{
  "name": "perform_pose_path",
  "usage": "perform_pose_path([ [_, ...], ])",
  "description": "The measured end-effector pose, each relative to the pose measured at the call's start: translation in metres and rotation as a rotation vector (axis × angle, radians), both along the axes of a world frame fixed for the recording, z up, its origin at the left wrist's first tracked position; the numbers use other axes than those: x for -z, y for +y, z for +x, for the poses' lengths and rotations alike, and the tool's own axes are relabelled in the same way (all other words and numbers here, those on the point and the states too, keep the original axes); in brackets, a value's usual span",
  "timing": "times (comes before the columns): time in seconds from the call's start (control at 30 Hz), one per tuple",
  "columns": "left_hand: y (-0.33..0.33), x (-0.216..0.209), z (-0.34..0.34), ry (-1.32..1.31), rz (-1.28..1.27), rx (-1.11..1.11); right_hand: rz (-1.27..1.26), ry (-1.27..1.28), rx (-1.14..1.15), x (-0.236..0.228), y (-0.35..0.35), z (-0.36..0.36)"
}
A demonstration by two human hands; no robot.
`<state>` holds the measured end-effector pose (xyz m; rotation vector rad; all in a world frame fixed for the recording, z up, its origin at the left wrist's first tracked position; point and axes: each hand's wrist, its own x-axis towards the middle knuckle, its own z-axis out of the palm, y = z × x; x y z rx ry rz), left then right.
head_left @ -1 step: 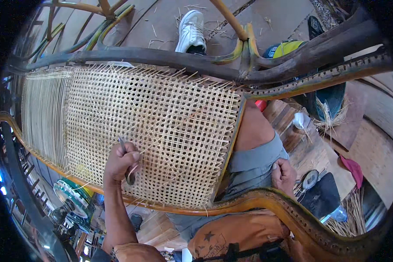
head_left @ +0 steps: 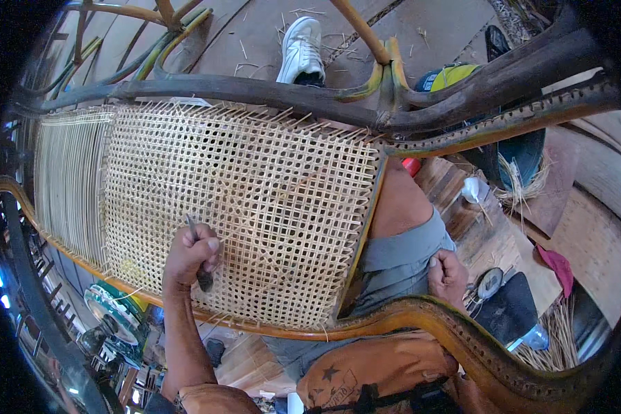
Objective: The recorder is weaving and trimming rattan material to repair or create a mesh seat on a piece of wooden furniture.
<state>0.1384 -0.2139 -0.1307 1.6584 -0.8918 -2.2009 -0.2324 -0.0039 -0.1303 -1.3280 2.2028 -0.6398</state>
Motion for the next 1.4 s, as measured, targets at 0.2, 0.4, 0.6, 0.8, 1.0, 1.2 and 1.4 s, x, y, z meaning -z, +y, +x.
perform_pose_path([
  [0.2,-0.002,-0.010,-0.003,-0.181,-0.068,0.139,0.230,-0.180,-0.248,-0.030,-0.048,-0.017],
  [0.4,0.009,-0.099,0.000,-0.521,-0.187,0.397,-0.074,-0.429,-0.539,-0.018,-0.149,0.010],
  [0.6,0.015,-0.200,-0.069,-0.463,-0.556,0.769,-0.171,-0.780,-1.017,-0.026,-0.196,0.065],
  [0.8,-0.027,-0.104,-0.082,-0.604,-0.747,1.081,0.051,-0.948,-0.315,-0.017,-0.156,-0.076],
  [1.0,-0.036,0.037,-0.186,-0.620,-0.862,0.946,0.400,-0.377,-0.432,-0.026,-0.142,-0.089],
  [1.2,0.009,-0.033,-0.226,-0.559,-0.877,0.918,0.246,0.335,-0.832,-0.026,-0.152,-0.027],
  [1.4,0.026,-0.046,-0.149,-0.629,-0.855,0.894,0.325,0.086,-0.770,-0.024,-0.151,-0.017],
])
